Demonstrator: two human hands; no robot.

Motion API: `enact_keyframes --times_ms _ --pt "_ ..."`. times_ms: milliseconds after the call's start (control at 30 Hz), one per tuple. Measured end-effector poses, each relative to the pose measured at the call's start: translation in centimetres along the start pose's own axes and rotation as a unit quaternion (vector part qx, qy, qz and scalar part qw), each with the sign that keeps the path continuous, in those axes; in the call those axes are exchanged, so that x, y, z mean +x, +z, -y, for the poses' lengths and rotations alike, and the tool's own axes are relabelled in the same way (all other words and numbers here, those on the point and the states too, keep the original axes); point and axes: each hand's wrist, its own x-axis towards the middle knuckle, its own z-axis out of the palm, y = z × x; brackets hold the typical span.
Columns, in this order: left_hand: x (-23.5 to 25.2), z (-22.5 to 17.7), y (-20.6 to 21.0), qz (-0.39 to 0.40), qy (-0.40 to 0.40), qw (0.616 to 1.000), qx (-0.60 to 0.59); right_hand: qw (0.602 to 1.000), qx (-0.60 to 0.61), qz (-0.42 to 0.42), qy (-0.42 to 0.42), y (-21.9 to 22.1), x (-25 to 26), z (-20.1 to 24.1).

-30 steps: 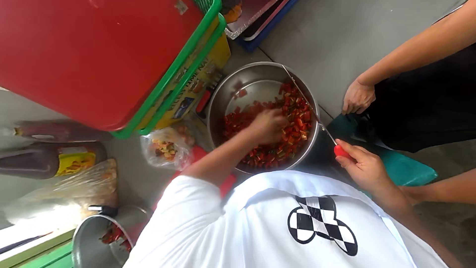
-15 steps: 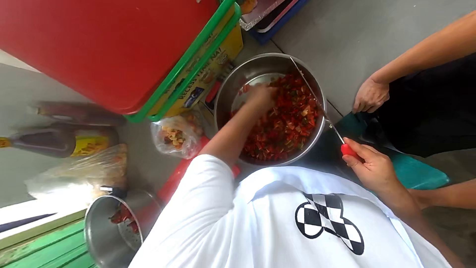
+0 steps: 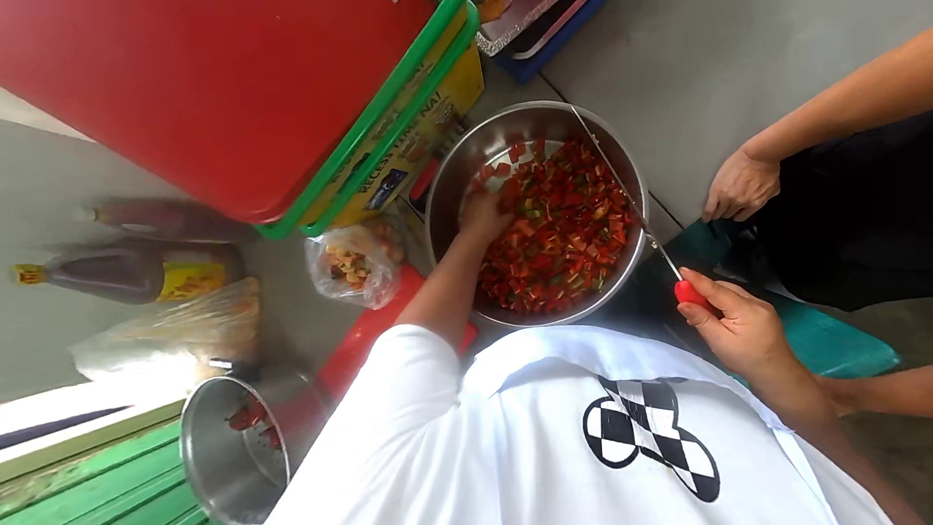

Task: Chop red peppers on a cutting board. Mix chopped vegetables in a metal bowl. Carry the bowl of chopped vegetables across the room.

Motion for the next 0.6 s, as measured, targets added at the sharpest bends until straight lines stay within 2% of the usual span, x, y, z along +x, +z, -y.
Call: enact_keyframes --times_ms 133,233,333,400,467,533,600 --pt "1.4 -1.7 -0.3 0.003 0.027 1.0 -0.001 1.0 -0.005 -0.007 0.001 -0.1 -0.3 0.2" --pt "1.3 -4.2 -1.3 -0.033 0.102 0.993 -0.047 1.0 -0.007 -0.011 0.011 -0.1 -0.7 0.1" --pt "0.8 -8.0 -1.1 -0.044 0.191 0.98 -0.037 1.0 -0.008 -0.012 0.019 0.0 -0.8 0.1" --pt "1.0 -9.9 0.7 -0.015 0.23 0.973 0.024 1.0 -0.012 -0.01 0.02 0.0 -0.8 0.4" --pt "0.8 -11.0 3.1 0.023 0.222 0.971 0.08 1.0 -0.009 -0.011 0.012 0.2 -0.7 0.6" --pt "0.2 -11.4 4.9 0.04 0.227 0.969 0.092 1.0 -0.006 -0.009 0.006 0.1 -0.7 0.7" --pt "-0.8 -11.4 4.7 0.057 0.24 0.967 0.065 1.0 -0.006 -0.013 0.002 -0.2 -0.8 0.8"
